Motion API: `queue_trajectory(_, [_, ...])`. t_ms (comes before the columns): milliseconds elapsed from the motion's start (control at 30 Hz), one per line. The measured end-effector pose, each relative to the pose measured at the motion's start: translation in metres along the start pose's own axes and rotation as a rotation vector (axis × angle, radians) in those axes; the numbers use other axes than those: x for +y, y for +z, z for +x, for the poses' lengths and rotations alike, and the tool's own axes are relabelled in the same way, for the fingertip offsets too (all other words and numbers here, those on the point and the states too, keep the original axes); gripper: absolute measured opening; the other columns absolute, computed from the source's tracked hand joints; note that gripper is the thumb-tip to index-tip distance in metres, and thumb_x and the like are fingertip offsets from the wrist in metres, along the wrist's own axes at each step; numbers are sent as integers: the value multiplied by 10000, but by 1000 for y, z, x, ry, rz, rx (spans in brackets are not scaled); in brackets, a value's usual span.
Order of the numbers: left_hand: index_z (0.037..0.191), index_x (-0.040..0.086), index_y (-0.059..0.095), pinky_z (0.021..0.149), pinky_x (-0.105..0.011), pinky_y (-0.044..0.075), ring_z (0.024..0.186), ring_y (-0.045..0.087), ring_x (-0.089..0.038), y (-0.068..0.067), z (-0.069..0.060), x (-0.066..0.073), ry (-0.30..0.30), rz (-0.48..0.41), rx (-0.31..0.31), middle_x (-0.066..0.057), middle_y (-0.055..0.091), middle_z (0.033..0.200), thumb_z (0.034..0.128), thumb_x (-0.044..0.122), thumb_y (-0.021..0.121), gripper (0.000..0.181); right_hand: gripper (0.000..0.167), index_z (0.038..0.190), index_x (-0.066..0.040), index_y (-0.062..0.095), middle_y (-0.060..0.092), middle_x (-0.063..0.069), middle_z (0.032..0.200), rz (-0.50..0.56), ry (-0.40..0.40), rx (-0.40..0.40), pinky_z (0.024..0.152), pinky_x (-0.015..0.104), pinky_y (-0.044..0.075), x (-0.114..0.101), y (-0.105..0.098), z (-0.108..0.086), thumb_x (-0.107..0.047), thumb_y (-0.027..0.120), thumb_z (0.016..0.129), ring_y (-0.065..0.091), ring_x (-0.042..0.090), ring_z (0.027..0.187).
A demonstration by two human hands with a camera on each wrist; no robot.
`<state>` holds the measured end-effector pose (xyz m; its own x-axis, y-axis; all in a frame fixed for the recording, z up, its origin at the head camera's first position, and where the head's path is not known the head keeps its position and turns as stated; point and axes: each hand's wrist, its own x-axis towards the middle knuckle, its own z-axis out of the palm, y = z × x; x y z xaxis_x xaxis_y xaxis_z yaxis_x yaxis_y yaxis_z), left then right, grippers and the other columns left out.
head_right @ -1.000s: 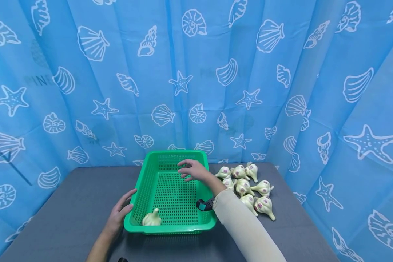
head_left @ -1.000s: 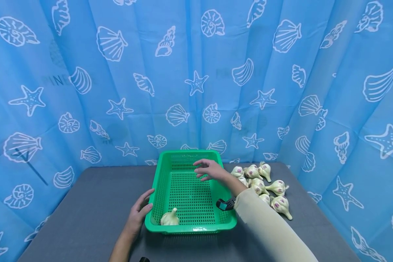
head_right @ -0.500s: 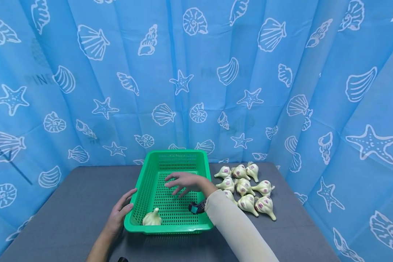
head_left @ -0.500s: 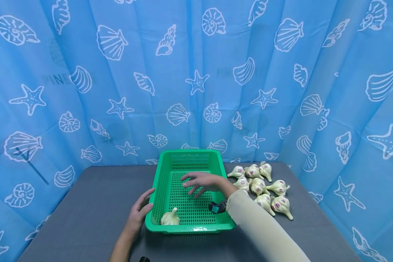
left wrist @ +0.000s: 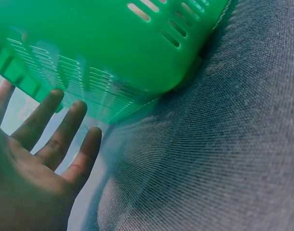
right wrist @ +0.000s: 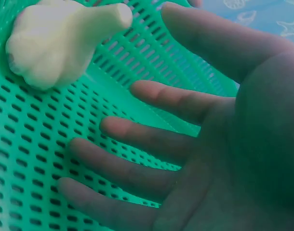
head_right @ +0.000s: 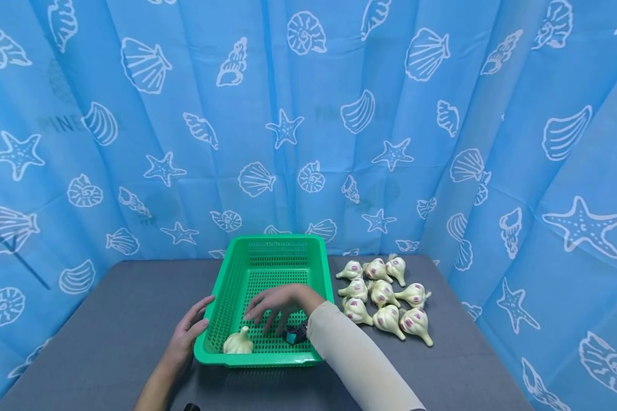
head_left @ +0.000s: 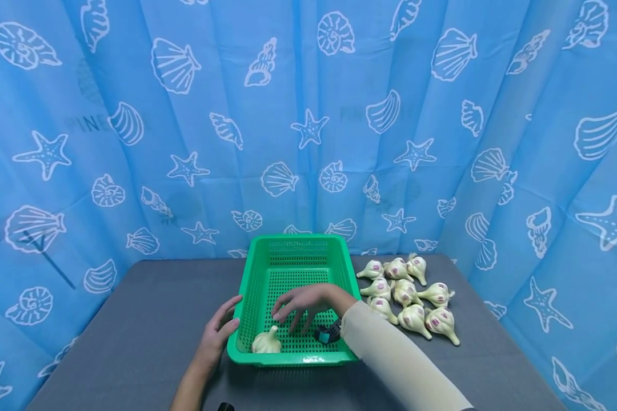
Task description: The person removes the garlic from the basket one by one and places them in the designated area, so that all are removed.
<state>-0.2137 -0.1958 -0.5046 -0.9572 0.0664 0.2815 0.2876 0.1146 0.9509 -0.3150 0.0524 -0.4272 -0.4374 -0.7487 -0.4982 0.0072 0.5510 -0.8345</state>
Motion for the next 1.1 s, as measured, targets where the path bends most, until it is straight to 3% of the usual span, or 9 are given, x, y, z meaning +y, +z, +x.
queue_trajectory(200, [1463, 93, 429, 902, -351, 449, 1187, 506, -238, 2, 0, 1, 13, 0, 0, -221, 483, 1382, 1011, 125, 488, 457, 373, 1303, -119, 586, 581, 63, 1191, -28, 32, -59, 789, 510, 519, -4, 11, 10, -281, 613, 968, 630, 346, 1015])
queue_trajectory(433, [1469, 60, 408, 883, -318, 465, 1149, 534, -125, 2, 0, 0, 47, -37, -26, -258, 468, 1383, 1017, 96, 471, 459, 256, 1222, -150, 625, 589, 89, 1159, -1, 75, -131, 783, 529, 516, -10, 20, 19, -174, 603, 968, 622, 357, 1004])
queue_trajectory(700, [1468, 72, 417, 883, -319, 467, 1144, 537, -117, 0, 1, -3, 37, -34, -18, -240, 476, 1379, 1014, 101, 480, 460, 262, 1208, -136, 595, 573, 90, 1171, -2, 78, -146, 765, 536, 520, -14, 21, 22, -125, 621, 947, 616, 324, 995])
queue_trajectory(900, [1466, 62, 415, 881, -321, 468, 1142, 538, -117, 0, 0, -5, 56, -25, -21, -251, 470, 1380, 1011, 92, 478, 461, 282, 1203, -119, 585, 576, 61, 1170, -47, 53, -153, 738, 479, 535, -15, 23, 25, -108, 643, 926, 611, 273, 982])
queue_trajectory(1100, [1464, 68, 420, 893, -325, 455, 1155, 519, -104, 0, -1, -3, 57, -13, -22, -227, 467, 1395, 1005, 85, 480, 463, 332, 1246, -152, 596, 579, 55, 1159, -101, 79, -202, 746, 463, 537, -20, 26, 25, -104, 660, 923, 605, 230, 990])
